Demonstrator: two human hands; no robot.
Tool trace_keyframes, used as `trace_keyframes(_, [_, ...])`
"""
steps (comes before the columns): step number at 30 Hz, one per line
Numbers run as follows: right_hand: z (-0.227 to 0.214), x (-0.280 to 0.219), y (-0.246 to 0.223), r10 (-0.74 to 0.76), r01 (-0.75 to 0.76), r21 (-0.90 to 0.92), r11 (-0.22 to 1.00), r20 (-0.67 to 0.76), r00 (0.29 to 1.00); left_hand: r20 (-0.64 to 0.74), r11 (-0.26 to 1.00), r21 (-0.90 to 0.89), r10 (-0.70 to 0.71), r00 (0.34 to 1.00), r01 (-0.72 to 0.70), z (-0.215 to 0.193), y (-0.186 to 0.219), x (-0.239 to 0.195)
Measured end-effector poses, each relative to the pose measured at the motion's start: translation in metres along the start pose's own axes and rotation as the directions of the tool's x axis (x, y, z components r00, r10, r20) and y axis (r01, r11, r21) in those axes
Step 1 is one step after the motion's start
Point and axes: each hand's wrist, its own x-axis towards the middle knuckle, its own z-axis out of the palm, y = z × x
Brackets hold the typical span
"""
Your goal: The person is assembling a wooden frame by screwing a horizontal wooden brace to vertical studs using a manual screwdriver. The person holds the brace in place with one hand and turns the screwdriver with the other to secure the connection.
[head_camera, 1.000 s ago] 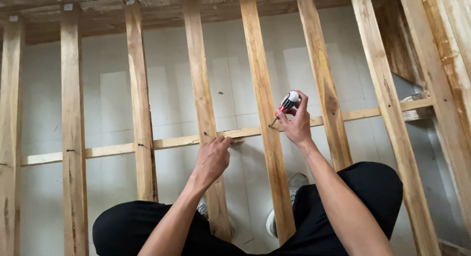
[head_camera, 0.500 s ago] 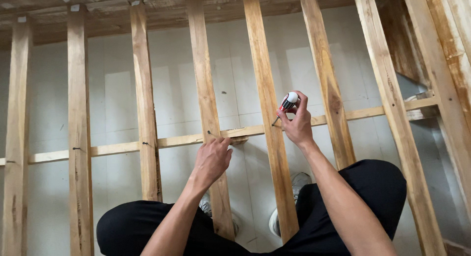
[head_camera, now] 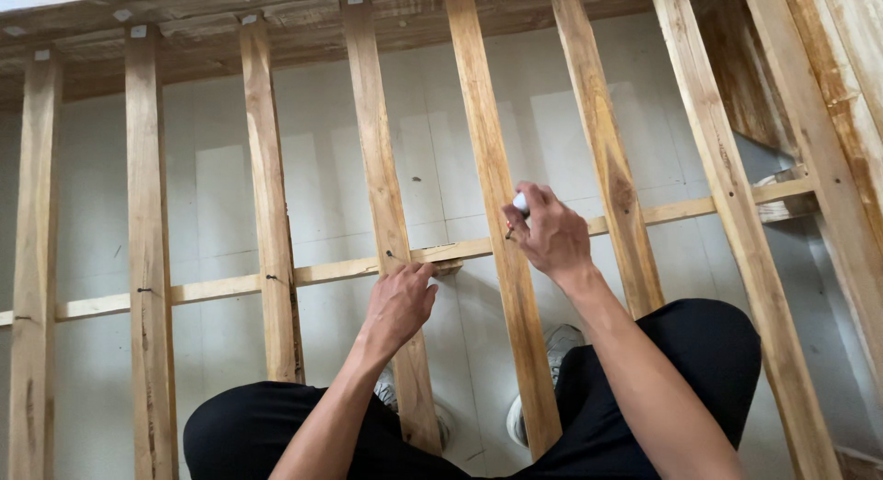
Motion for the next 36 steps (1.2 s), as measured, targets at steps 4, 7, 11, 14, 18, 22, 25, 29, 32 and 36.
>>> trace_keyframes(4, [-0.004,0.012,0.0,0.095,-0.068,-0.165,0.984,0.158,0.983,0.009,1.0,0.012,-0.011,1.0,0.011,0.004,0.005,0.002])
trace_keyframes(7, [-0.018,0.028,-0.007,0.214,-0.134,-0.259,0.956,0.308,0.927,0.033,1.0,-0.019,0.013,0.999,-0.013,-0.017,0.015,-0.001])
trace_keyframes(11, [-0.03,0.044,-0.009,0.292,-0.178,-0.268,0.947,0.482,0.826,0.105,0.999,-0.043,0.018,0.994,-0.014,-0.048,0.015,0.003])
trace_keyframes(14, [-0.017,0.057,-0.002,0.33,-0.179,-0.313,0.933,0.542,0.772,0.104,1.0,-0.012,0.008,0.995,-0.006,-0.049,-0.007,0.006])
trace_keyframes(18, [-0.004,0.069,-0.004,0.248,-0.049,-0.32,0.946,0.618,0.746,0.086,0.997,0.076,-0.006,0.996,0.0,-0.059,-0.018,0.011])
trace_keyframes(22, [0.012,0.066,-0.006,0.127,0.088,-0.296,0.951,0.636,0.761,0.081,0.996,0.089,-0.013,0.997,0.005,-0.058,-0.027,0.016])
trace_keyframes(25, [0.007,0.066,-0.006,0.064,0.166,-0.299,0.94,0.631,0.773,0.094,0.997,0.076,-0.041,0.995,0.034,-0.06,-0.032,0.019])
trace_keyframes(29, [-0.023,0.068,-0.014,0.05,0.219,-0.305,0.927,0.678,0.734,0.117,0.997,0.077,-0.04,0.992,0.031,-0.064,-0.031,0.017])
trace_keyframes(32, [-0.038,0.064,-0.014,0.001,0.296,-0.298,0.908,0.706,0.709,0.11,0.997,0.075,-0.013,0.994,0.004,-0.064,-0.026,0.017])
trace_keyframes(36, [-0.038,0.058,-0.011,-0.112,0.45,-0.299,0.842,0.718,0.686,0.11,0.996,0.087,-0.012,0.994,0.003,-0.067,-0.023,0.02])
